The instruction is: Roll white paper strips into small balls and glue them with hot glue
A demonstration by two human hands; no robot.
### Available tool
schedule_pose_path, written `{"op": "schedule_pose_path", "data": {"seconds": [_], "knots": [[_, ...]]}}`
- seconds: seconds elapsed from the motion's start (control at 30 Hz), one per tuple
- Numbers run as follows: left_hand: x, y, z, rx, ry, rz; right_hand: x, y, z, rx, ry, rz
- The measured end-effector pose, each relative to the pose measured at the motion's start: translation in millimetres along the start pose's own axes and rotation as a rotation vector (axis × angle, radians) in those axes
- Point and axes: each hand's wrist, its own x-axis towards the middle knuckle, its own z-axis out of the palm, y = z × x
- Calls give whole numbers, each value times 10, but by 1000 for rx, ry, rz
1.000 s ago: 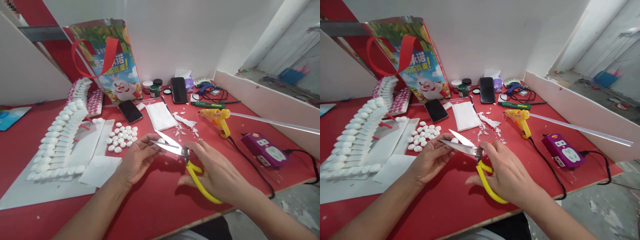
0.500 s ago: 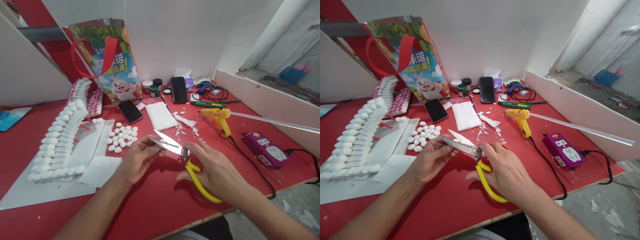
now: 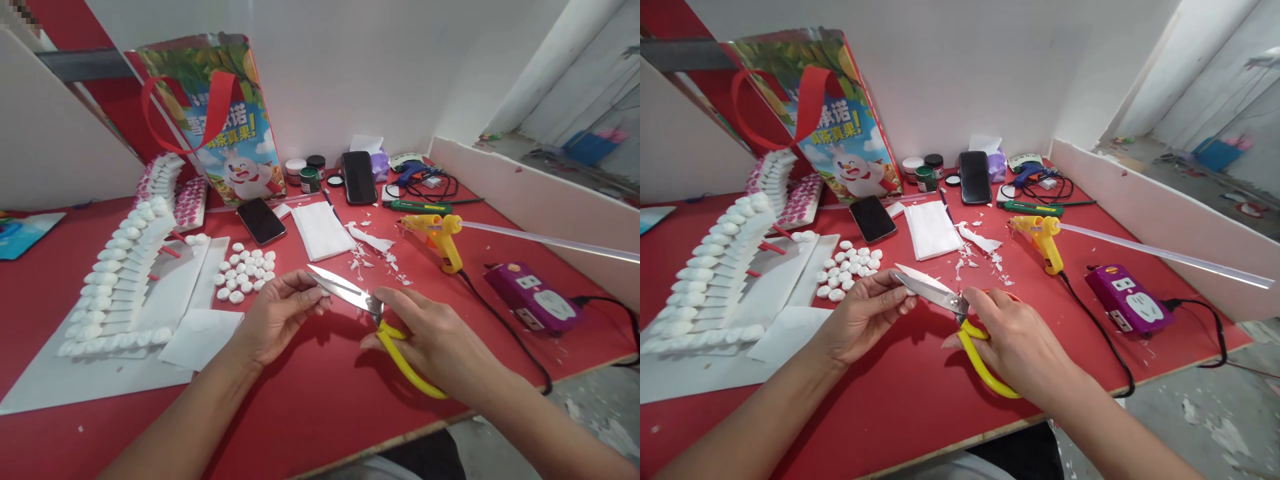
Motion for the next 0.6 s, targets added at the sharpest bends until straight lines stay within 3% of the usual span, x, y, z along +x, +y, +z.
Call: {"op": "schedule_pose_path", "data": {"seconds": [0.1,0.23,0.37,0.5,0.6], "knots": [[9,-2,3,-9,-6,-20,-24,63,-27,23,-56,64],[19,19,8,-61,-10,-68,9,219,-98,-32,-142,384],[24,46,9,-104,-8,-86,179,288,-172,-326,-261,670],[14,69,24,-133,9,-63,406,216,-178,-467,-407,764],[7,99,33,-136,25,-42,522,153,-161,-514,-463,731]]}}
